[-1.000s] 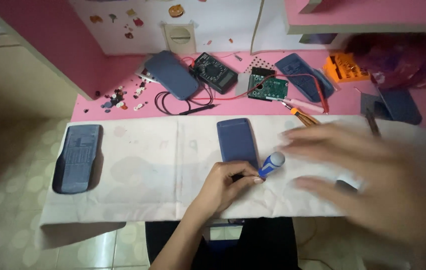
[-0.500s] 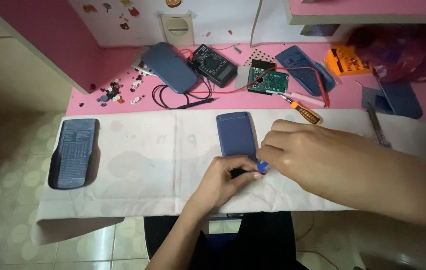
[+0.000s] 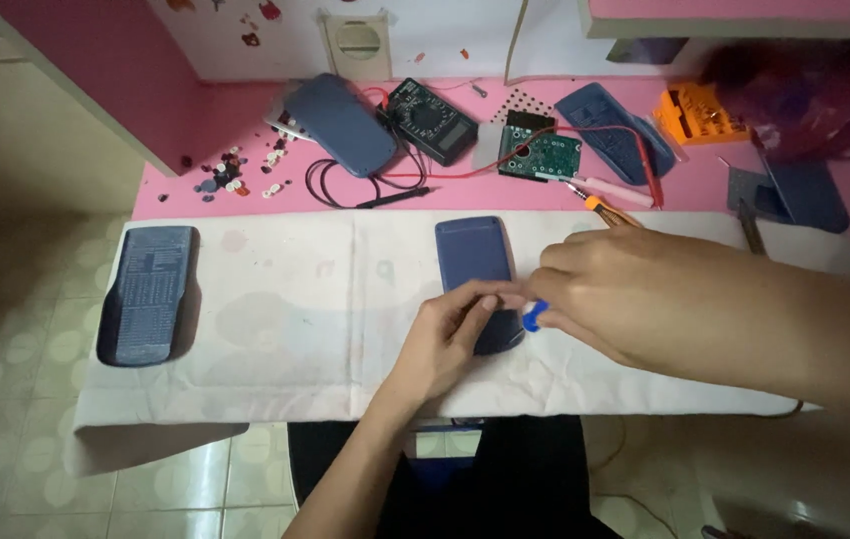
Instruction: Screwing the back case of a calculator using a small precision screwdriver
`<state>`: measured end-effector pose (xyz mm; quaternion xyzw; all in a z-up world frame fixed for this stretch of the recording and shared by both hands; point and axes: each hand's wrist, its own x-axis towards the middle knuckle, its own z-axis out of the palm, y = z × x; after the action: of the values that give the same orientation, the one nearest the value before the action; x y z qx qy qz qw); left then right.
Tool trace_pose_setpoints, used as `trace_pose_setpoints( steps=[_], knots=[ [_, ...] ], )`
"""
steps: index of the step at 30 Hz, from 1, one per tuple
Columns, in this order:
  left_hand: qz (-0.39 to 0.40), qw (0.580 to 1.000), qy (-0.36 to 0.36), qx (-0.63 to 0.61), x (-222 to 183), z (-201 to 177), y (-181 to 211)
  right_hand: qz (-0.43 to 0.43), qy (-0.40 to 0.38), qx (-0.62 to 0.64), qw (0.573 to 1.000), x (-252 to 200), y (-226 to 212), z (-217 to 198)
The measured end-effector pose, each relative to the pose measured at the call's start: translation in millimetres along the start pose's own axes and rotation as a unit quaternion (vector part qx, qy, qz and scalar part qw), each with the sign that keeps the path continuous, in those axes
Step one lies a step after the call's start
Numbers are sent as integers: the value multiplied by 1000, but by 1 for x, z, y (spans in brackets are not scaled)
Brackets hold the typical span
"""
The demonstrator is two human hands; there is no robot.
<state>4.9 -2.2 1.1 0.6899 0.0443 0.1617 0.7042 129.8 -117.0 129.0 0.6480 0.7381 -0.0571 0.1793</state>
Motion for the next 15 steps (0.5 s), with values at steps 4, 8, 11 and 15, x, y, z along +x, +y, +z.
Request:
trace_pose_setpoints(
  steps=[4, 8, 11, 15],
  knots=[
    [-15, 1000, 3, 11, -2, -2, 4, 48, -144, 46, 987, 9, -15, -8],
    [6, 1000, -6, 11, -2, -1, 3, 14, -90, 13, 996, 9, -16, 5],
    [-11, 1000, 3, 22, -1, -1, 3, 6, -111, -55, 992, 10, -23, 10],
    [8, 1000, -7, 28, -1, -2, 5, -24, -62, -101, 993, 9, -28, 17]
  ],
)
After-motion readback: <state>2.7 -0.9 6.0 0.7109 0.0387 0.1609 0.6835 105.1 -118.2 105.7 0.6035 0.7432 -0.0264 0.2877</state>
